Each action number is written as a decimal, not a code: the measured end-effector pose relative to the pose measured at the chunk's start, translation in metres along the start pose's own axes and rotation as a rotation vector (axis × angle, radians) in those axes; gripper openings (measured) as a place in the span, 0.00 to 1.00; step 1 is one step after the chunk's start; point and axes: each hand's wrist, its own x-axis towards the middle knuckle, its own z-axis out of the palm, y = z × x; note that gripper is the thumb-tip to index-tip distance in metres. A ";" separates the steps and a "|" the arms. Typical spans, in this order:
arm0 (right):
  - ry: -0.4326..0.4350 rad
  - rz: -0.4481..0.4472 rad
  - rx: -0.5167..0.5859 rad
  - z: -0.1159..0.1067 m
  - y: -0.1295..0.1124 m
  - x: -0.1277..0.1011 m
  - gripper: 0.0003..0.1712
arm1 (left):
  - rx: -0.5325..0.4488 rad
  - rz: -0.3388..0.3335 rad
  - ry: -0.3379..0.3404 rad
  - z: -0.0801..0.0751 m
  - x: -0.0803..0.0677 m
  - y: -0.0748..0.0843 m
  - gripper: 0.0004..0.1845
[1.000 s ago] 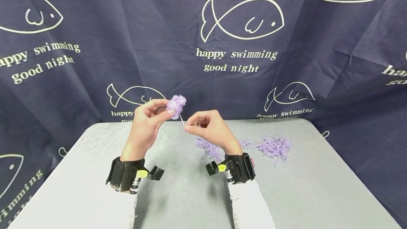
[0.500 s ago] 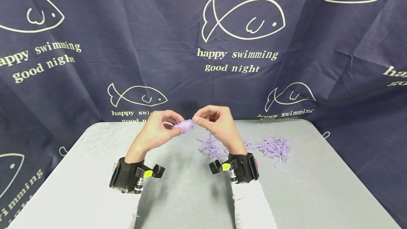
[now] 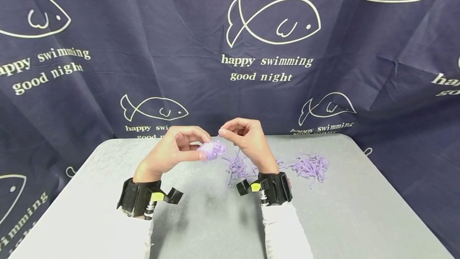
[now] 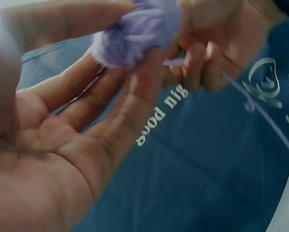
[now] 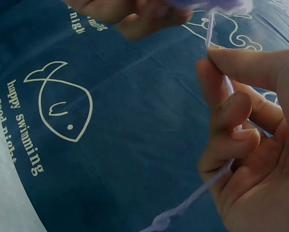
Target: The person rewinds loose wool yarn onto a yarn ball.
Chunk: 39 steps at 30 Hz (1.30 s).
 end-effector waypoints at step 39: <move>0.190 0.007 0.363 0.004 0.003 0.005 0.14 | 0.332 -0.123 -0.003 -0.003 0.001 -0.005 0.11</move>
